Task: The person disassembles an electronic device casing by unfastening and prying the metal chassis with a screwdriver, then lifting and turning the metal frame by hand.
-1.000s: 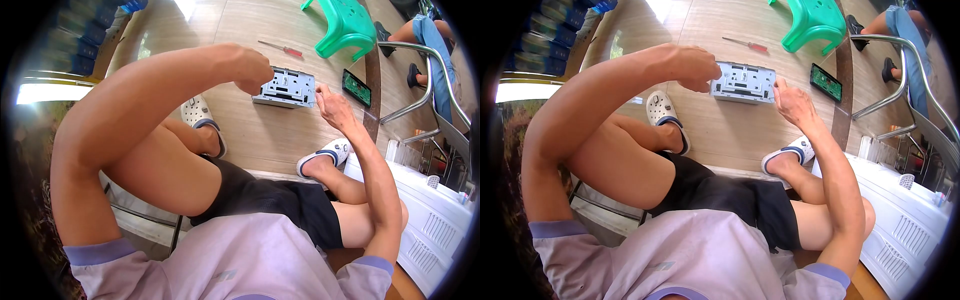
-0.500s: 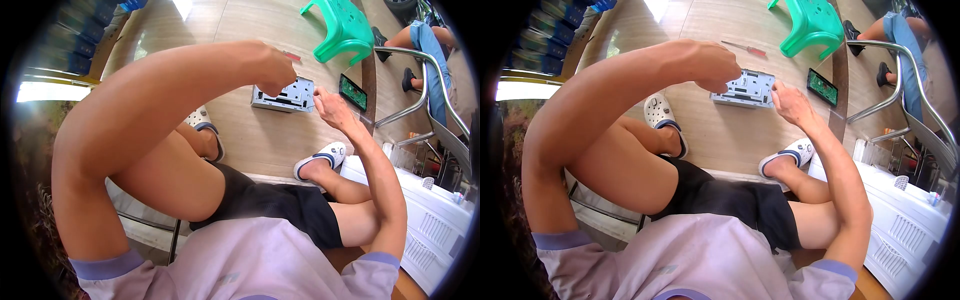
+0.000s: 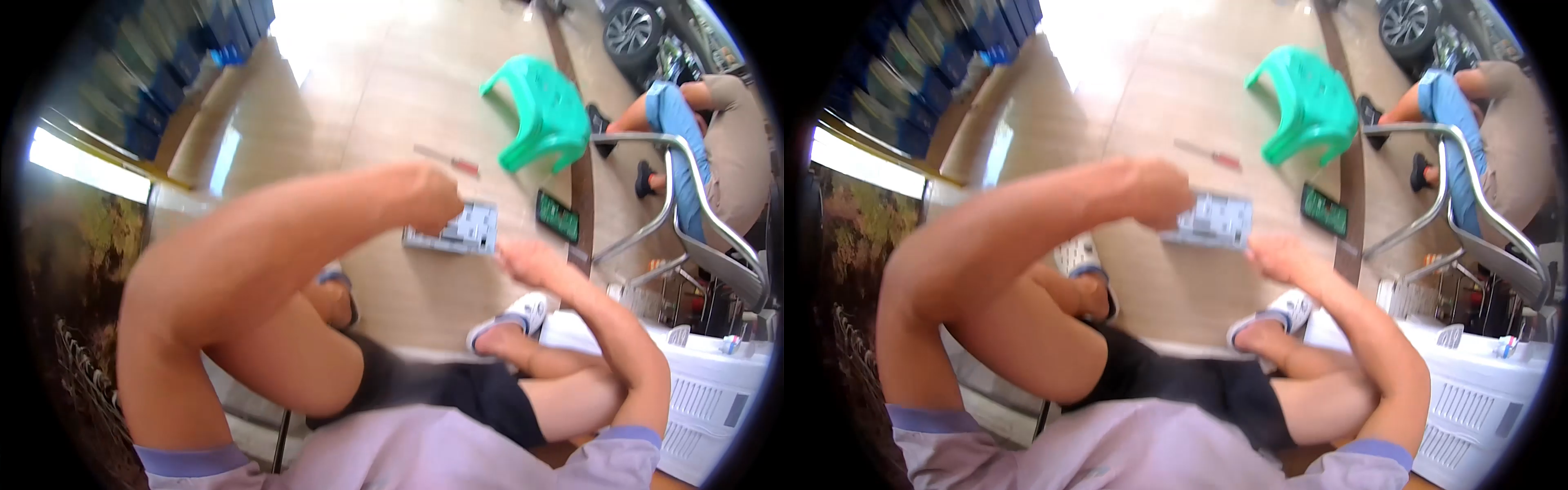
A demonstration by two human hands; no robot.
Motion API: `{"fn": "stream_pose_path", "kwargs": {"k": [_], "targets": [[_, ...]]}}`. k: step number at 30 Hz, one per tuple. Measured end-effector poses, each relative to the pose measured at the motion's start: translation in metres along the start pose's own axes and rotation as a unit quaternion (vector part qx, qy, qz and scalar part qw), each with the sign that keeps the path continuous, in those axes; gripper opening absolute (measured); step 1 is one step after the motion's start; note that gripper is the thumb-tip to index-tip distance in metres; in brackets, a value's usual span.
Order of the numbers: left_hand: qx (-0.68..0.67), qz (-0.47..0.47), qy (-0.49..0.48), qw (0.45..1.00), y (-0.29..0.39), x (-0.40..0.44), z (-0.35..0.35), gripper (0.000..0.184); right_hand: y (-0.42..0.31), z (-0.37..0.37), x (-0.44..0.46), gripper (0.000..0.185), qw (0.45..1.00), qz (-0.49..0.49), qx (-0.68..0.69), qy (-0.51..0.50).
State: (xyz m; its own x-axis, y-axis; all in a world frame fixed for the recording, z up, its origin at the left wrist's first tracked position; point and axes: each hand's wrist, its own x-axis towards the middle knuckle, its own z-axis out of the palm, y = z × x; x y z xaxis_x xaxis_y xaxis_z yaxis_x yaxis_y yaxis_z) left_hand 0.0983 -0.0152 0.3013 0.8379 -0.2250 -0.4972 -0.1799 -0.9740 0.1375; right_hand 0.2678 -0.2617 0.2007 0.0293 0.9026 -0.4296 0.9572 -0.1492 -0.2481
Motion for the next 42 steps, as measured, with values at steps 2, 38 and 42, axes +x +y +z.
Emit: {"fn": "stream_pose_path", "kwargs": {"k": [2, 38, 42], "targets": [[-0.015, -0.013, 0.017, 1.000, 0.004, 0.004, 0.004, 0.023, 0.001, -0.007, -0.002, 0.023, 0.990, 0.037, -0.079, -0.112], [-0.079, 0.012, -0.065, 0.995, -0.009, 0.018, 0.037, 0.046, 0.046, 0.023, -0.018, 0.025, 0.998, -0.037, 0.025, -0.045], [-0.056, 0.020, -0.061, 0.996, -0.023, 0.023, 0.044, 0.046, 0.044, 0.009, -0.003, 0.030, 0.995, 0.002, 0.037, -0.089]]}}
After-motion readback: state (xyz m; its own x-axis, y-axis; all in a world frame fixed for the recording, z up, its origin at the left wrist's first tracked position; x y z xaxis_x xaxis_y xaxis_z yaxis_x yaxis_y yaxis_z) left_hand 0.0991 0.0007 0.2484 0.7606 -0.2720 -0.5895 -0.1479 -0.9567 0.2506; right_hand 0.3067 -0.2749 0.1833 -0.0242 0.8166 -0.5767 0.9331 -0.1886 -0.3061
